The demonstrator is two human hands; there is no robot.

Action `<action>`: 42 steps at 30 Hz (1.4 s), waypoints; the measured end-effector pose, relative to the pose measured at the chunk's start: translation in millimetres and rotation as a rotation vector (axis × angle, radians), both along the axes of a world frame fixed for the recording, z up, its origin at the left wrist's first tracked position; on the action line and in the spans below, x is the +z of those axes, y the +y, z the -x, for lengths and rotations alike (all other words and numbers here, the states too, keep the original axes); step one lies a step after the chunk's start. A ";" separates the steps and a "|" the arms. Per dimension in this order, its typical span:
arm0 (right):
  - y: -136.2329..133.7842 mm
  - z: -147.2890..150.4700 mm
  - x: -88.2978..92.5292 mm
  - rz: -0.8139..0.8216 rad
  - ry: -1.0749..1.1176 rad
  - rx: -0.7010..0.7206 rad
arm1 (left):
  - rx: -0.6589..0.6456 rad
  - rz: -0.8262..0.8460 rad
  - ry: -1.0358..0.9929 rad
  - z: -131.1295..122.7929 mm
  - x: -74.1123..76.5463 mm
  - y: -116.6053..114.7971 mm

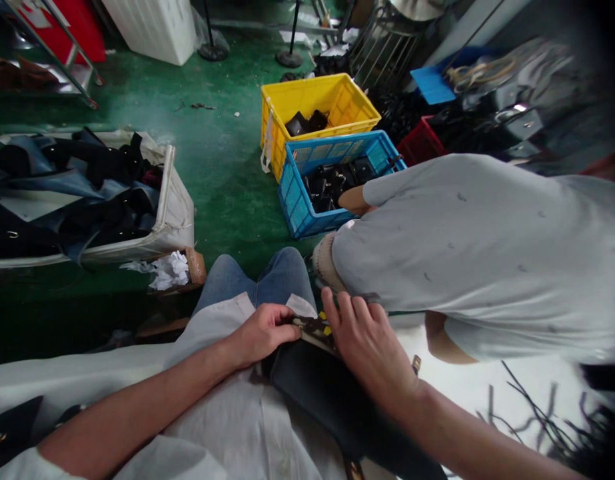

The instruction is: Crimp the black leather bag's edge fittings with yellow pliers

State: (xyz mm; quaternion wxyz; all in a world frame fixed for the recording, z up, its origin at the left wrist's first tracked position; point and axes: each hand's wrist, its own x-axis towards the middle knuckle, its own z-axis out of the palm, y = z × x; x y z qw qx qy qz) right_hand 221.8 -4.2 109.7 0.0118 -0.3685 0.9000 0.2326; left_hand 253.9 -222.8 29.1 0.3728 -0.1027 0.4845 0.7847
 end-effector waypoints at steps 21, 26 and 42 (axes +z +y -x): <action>4.6 1.8 -8.7 0.032 -0.103 -0.028 | 0.005 -0.155 -0.255 1.1 -5.6 -8.6; 0.8 2.6 -6.9 0.017 -0.093 -0.060 | -0.006 -0.189 -0.232 -0.6 -6.9 -14.8; 0.9 14.1 0.2 0.039 -0.144 0.027 | -0.025 -0.161 -0.155 1.0 -0.3 -19.0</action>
